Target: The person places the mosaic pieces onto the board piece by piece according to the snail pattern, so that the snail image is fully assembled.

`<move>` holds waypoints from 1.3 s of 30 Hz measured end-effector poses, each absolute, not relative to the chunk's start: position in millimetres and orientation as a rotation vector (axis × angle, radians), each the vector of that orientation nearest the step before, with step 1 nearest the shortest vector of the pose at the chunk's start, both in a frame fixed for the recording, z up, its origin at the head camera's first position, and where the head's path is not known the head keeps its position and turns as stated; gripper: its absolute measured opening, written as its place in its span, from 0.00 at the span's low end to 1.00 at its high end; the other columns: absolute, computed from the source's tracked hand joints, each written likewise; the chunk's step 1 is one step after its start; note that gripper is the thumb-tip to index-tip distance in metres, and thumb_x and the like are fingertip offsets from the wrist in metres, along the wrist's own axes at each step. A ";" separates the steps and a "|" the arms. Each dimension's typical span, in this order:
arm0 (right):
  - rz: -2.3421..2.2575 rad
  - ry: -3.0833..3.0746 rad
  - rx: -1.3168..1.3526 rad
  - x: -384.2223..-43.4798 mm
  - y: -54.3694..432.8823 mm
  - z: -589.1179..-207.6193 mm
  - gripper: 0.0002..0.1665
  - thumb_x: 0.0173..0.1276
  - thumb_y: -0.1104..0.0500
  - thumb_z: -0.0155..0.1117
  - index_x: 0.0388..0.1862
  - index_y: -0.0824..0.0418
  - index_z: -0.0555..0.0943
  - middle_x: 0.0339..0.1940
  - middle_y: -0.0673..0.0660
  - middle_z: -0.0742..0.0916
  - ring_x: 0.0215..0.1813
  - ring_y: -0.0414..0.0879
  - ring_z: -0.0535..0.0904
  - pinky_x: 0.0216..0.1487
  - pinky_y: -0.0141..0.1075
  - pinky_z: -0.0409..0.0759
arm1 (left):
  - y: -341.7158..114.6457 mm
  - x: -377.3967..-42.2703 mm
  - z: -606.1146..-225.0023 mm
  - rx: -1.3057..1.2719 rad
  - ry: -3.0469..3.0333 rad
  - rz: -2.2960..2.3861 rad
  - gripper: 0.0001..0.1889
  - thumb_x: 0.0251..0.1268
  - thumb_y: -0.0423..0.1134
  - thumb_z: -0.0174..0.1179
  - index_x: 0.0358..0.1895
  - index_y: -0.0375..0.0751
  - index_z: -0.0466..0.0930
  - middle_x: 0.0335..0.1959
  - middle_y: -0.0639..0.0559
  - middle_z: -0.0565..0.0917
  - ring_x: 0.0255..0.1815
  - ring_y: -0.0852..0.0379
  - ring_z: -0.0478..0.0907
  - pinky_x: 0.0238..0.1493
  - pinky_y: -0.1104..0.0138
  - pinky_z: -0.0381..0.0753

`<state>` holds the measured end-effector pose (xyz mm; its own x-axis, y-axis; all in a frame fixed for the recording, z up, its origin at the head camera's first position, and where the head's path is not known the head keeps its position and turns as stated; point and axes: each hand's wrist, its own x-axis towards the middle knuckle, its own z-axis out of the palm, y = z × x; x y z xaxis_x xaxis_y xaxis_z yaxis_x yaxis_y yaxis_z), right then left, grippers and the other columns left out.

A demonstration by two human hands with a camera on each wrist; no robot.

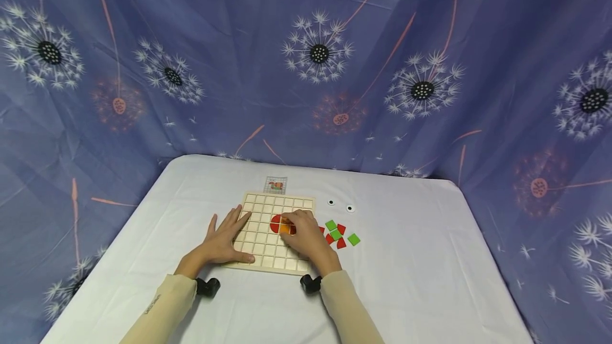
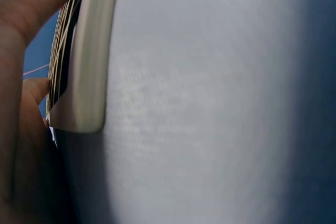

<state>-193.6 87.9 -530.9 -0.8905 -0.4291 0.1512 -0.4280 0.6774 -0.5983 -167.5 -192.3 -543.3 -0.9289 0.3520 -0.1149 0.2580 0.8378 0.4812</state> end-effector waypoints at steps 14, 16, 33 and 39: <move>-0.994 3.018 -0.473 -172.6 140.2 -530.6 0.31 0.62 0.52 0.78 0.64 0.54 0.83 0.61 0.57 0.84 0.71 0.59 0.67 0.71 0.60 0.70 | -191.6 -167.1 -544.4 0.478 2.829 0.709 0.69 0.40 0.76 0.73 0.84 0.47 0.50 0.86 0.38 0.41 0.86 0.37 0.39 0.78 0.33 0.25; -0.965 3.042 -0.451 -171.9 150.0 -531.6 0.31 0.62 0.52 0.78 0.64 0.55 0.84 0.61 0.58 0.84 0.71 0.59 0.67 0.72 0.61 0.68 | -191.7 -167.9 -545.7 0.489 2.835 0.725 0.69 0.39 0.75 0.73 0.84 0.46 0.50 0.86 0.38 0.41 0.86 0.36 0.40 0.78 0.33 0.25; -0.860 3.060 -0.415 -183.2 168.0 -538.4 0.19 0.64 0.62 0.73 0.55 0.57 0.88 0.54 0.57 0.89 0.66 0.61 0.74 0.65 0.60 0.72 | -190.3 -167.3 -541.4 0.475 2.824 0.695 0.68 0.41 0.75 0.73 0.84 0.47 0.50 0.86 0.38 0.41 0.86 0.37 0.39 0.78 0.32 0.25; -0.793 3.091 -0.381 -183.3 165.9 -537.4 0.21 0.61 0.53 0.80 0.53 0.56 0.88 0.46 0.55 0.89 0.60 0.58 0.77 0.59 0.56 0.74 | -190.5 -168.0 -542.3 0.478 2.823 0.693 0.69 0.40 0.75 0.73 0.84 0.46 0.50 0.86 0.38 0.41 0.86 0.37 0.39 0.78 0.32 0.25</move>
